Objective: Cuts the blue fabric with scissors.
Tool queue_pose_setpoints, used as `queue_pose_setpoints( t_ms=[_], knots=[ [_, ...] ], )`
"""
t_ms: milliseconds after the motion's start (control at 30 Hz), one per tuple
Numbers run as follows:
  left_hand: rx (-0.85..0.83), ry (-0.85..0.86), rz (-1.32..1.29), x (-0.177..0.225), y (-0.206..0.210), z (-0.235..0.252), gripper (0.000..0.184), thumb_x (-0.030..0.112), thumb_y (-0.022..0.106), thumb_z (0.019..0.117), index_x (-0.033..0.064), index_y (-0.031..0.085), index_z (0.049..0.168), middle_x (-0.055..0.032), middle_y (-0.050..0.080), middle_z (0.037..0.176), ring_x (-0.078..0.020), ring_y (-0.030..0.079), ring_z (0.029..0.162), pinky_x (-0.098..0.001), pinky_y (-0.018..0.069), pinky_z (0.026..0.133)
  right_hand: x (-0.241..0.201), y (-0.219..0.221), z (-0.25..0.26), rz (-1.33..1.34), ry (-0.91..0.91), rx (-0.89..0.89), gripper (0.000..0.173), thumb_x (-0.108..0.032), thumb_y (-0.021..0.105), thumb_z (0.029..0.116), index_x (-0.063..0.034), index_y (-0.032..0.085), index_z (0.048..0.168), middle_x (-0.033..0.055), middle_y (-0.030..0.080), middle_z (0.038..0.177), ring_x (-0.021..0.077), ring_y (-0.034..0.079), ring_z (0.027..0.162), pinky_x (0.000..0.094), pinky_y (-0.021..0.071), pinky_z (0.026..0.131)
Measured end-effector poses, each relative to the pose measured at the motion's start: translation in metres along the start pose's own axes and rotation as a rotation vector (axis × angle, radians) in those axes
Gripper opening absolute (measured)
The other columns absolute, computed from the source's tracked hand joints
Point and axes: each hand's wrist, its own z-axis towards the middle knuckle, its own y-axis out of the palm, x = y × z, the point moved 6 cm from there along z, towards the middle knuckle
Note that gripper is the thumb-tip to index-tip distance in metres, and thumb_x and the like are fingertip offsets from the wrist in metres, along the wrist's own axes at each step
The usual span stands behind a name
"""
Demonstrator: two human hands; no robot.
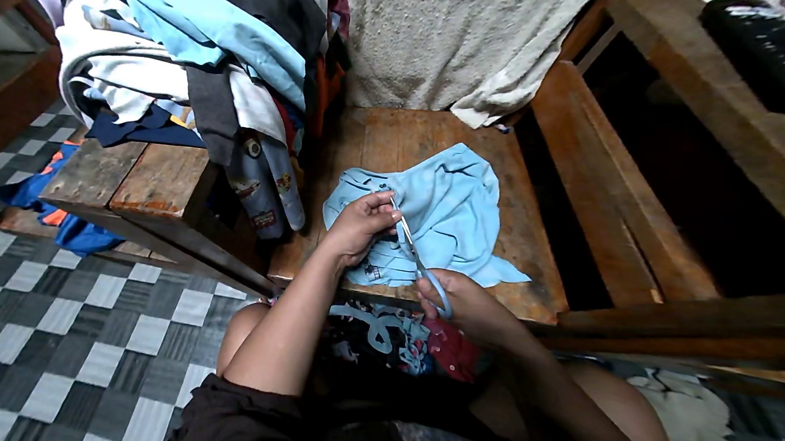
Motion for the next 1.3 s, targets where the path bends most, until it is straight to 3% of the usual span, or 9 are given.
queue_pose_setpoints(
  t_ms=[267, 400, 700, 800, 967, 1100, 1300],
  knots=[
    [-0.012, -0.059, -0.068, -0.006, 0.001, 0.001, 0.043, -0.013, 0.05, 0.0973, -0.0015, 0.045, 0.138, -0.0021, 0.061, 0.091, -0.0095, 0.064, 0.078, -0.0274, 0.0569, 0.081, 0.0, 0.003, -0.005, 0.198, 0.007, -0.091, 0.026, -0.032, 0.044, 0.1052, -0.0139, 0.056, 0.09, -0.0111, 0.055, 0.061, -0.0037, 0.044, 0.048, 0.0124, 0.0354, 0.046],
    [-0.113, -0.063, -0.119, -0.011, 0.003, 0.004, 0.051, -0.013, 0.047, 0.0964, 0.0015, 0.04, 0.145, -0.0031, 0.064, 0.098, -0.0094, 0.065, 0.083, -0.028, 0.0565, 0.083, 0.002, 0.004, -0.006, 0.215, 0.004, -0.105, 0.026, -0.034, 0.046, 0.1036, -0.0145, 0.056, 0.089, -0.0108, 0.055, 0.06, -0.0043, 0.042, 0.045, 0.012, 0.0328, 0.044],
    [-0.132, -0.03, -0.27, -0.013, 0.006, 0.004, 0.046, -0.013, 0.039, 0.0968, 0.0053, 0.042, 0.139, -0.0039, 0.063, 0.101, -0.0116, 0.065, 0.087, -0.0309, 0.0561, 0.086, 0.007, 0.003, -0.011, 0.22, 0.022, -0.077, 0.032, -0.045, 0.052, 0.0994, -0.0153, 0.057, 0.09, -0.0114, 0.055, 0.06, -0.0035, 0.043, 0.046, 0.0122, 0.0347, 0.044],
    [-0.094, -0.027, -0.309, -0.016, 0.008, 0.002, 0.051, -0.013, 0.04, 0.0978, 0.0051, 0.038, 0.145, -0.0053, 0.062, 0.103, -0.0123, 0.065, 0.087, -0.0305, 0.0565, 0.085, 0.006, 0.006, -0.011, 0.26, 0.002, -0.068, 0.03, -0.042, 0.049, 0.1016, -0.0149, 0.057, 0.09, -0.0112, 0.056, 0.061, -0.004, 0.043, 0.045, 0.0116, 0.0343, 0.044],
    [-0.077, 0.003, -0.357, -0.02, 0.014, 0.0, 0.049, -0.014, 0.041, 0.0968, 0.0063, 0.042, 0.141, -0.0058, 0.064, 0.106, -0.0132, 0.066, 0.089, -0.0318, 0.0566, 0.087, 0.004, 0.008, -0.008, 0.322, -0.004, -0.046, 0.032, -0.037, 0.042, 0.106, -0.0136, 0.057, 0.092, -0.0103, 0.055, 0.061, -0.0046, 0.04, 0.044, 0.0111, 0.0325, 0.042],
    [-0.07, 0.006, -0.376, -0.021, 0.017, -0.002, 0.053, -0.015, 0.04, 0.0966, 0.007, 0.038, 0.144, -0.0074, 0.064, 0.112, -0.0136, 0.066, 0.092, -0.0313, 0.0559, 0.088, 0.003, 0.01, -0.006, 0.36, -0.012, -0.034, 0.032, -0.032, 0.037, 0.1082, -0.0125, 0.056, 0.092, -0.0098, 0.056, 0.062, -0.0055, 0.039, 0.044, 0.0102, 0.0313, 0.042],
    [-0.081, 0.007, -0.384, -0.021, 0.017, -0.002, 0.053, -0.015, 0.041, 0.0965, 0.0078, 0.037, 0.144, -0.006, 0.065, 0.108, -0.0126, 0.066, 0.09, -0.0305, 0.0561, 0.087, 0.001, 0.009, -0.004, 0.329, -0.025, -0.039, 0.03, -0.031, 0.038, 0.1078, -0.0127, 0.056, 0.092, -0.0101, 0.056, 0.062, -0.0053, 0.04, 0.044, 0.0104, 0.0317, 0.043]
  ],
)
